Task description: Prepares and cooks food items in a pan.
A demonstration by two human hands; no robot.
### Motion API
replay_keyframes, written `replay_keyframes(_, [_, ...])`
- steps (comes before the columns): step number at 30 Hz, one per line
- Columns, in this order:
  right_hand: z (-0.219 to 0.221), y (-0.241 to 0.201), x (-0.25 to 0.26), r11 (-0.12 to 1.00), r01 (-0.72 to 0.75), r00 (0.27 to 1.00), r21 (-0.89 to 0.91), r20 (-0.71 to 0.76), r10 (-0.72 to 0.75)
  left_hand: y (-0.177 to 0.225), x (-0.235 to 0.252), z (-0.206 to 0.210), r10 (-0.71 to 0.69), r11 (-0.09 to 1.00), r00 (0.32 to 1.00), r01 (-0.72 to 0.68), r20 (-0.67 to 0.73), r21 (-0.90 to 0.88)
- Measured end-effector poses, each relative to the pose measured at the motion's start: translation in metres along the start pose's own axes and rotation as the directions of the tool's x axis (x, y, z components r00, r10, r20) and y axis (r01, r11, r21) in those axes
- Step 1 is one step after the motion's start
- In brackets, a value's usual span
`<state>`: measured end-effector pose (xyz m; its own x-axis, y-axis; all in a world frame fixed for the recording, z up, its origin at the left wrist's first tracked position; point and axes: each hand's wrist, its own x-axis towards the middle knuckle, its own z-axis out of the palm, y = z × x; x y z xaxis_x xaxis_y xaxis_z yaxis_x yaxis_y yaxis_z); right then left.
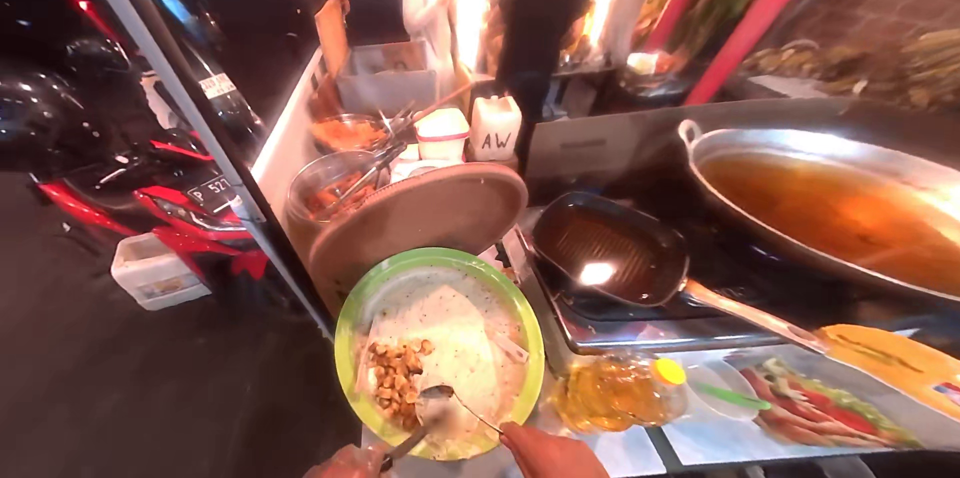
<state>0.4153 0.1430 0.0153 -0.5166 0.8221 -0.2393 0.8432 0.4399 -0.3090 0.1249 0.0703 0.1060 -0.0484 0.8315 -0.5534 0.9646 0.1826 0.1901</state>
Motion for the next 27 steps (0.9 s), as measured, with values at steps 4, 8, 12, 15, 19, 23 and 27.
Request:
replay_keyframes(4, [0.026, -0.002, -0.001, 0.997, 0.03, 0.997, -0.068, -0.067, -0.035, 0.003, 0.024, 0.015, -0.128, 0.992, 0.992, 0.127, 0.011, 0.018])
replay_keyframes(8, [0.028, 0.006, 0.022, 0.973, 0.078, 0.976, -0.215, -0.185, -0.119, 0.0, 0.044, 0.015, -0.139, 0.988, 0.982, 0.129, 0.125, 0.084])
replay_keyframes(12, [0.003, -0.026, 0.06, 0.976, -0.026, 0.99, -0.215, 0.127, 0.054, 0.005, 0.051, 0.0, -0.185, 0.974, 0.967, 0.157, 0.175, 0.166])
replay_keyframes(15, [-0.01, -0.062, 0.068, 0.982, -0.063, 0.887, -0.179, 0.44, 0.137, 0.006, 0.053, -0.004, -0.194, 0.971, 0.958, 0.157, 0.212, 0.182])
replay_keyframes(19, [-0.028, -0.036, 0.068, 0.992, 0.068, 0.87, -0.107, 0.492, -0.007, 0.004, 0.046, -0.011, -0.143, 0.975, 0.967, 0.1, 0.213, 0.2])
replay_keyframes(23, [-0.025, 0.005, 0.036, 0.992, 0.103, 0.977, -0.071, 0.196, -0.087, 0.004, 0.005, -0.026, 0.01, 0.991, 0.99, -0.029, 0.141, 0.132])
replay_keyframes(27, [0.019, 0.011, 0.003, 0.987, 0.073, 0.986, -0.146, -0.139, -0.094, 0.006, 0.003, -0.006, -0.039, 0.998, 0.998, 0.036, 0.053, 0.054])
